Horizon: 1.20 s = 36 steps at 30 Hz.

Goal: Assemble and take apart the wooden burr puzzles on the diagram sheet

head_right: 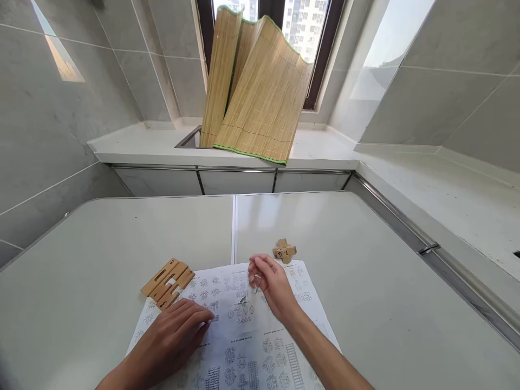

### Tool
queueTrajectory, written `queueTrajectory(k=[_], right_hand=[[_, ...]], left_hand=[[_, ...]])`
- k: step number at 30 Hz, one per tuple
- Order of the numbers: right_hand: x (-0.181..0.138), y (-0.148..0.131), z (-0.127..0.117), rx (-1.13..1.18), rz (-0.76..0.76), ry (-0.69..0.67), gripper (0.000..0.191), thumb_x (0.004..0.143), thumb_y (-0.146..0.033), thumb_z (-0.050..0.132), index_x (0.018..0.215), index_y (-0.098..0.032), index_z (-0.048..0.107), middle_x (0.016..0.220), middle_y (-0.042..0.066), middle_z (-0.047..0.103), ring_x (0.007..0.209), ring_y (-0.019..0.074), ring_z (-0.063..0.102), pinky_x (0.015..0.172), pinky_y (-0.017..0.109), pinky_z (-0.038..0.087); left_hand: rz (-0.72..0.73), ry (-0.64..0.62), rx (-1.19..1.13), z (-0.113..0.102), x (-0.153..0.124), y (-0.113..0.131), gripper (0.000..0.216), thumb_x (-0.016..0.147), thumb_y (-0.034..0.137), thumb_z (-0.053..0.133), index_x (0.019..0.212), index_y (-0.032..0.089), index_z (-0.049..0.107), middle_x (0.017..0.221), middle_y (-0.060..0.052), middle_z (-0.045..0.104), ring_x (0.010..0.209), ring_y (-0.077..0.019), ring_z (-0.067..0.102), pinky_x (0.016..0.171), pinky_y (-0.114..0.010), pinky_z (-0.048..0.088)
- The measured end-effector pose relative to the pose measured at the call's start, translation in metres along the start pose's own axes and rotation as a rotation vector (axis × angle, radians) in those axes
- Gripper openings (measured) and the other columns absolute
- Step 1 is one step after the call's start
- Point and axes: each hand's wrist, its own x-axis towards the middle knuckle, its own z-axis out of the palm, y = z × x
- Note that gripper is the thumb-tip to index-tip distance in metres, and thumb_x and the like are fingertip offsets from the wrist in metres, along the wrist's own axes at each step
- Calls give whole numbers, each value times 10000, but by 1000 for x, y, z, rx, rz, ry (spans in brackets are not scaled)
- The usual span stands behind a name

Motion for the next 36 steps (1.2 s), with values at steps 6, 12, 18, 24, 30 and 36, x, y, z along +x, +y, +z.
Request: queueTrajectory(k=[6, 12, 18, 24, 30, 36], right_hand=[[14, -1, -14, 309, 95, 36, 351, 973, -569, 631, 943, -225, 692, 806, 34, 609, 585, 151, 518, 462, 277, 459], [14, -9, -18, 582, 153, 88, 426, 1063, -543, 464, 940, -208, 697, 786, 40, 571, 565, 142, 487, 433, 259, 468], [14, -13, -19, 773, 236, 91, 312, 1097, -389, 487, 942, -185, 664, 737, -3, 577, 548, 86, 489, 441, 164, 451], [6, -7, -7, 434, 246, -95, 358, 947, -496, 744, 870, -151, 690, 669, -24, 574, 516, 75, 503, 432, 174, 399], [-14, -4, 11, 48, 214, -380, 500, 977, -631, 630, 882, -144, 699, 625, -1, 592, 505, 119, 532, 454, 228, 405], [-28, -3, 19, -295, 87, -625, 536, 1023, -654, 530, 811, -174, 642, 629, -2, 586, 529, 126, 525, 542, 268, 447]], left_hand=[[2, -34, 16, 3, -5, -3, 185, 1019, 76, 520, 1108, 218, 598, 844, -45, 727, 721, -188, 680, 657, -321, 554], [9, -32, 12, 4, -5, -4, 171, 1018, 72, 517, 1089, 209, 591, 836, -44, 720, 710, -182, 661, 651, -313, 539], [17, -6, 23, 4, -4, -2, 164, 1016, 58, 513, 1077, 191, 587, 823, -31, 705, 700, -174, 643, 641, -302, 514], [-39, -46, -22, 7, -8, -3, 153, 1012, 77, 522, 1043, 202, 605, 834, -32, 707, 718, -177, 645, 657, -299, 510], [-538, -19, -351, 7, 2, 2, 194, 1036, 374, 567, 1149, 238, 647, 1050, -77, 745, 886, -217, 711, 796, -344, 595], [-779, -29, -922, 12, 27, 10, 651, 978, 653, 582, 1464, 228, 502, 1432, -174, 640, 1342, -323, 616, 1154, -508, 487]])
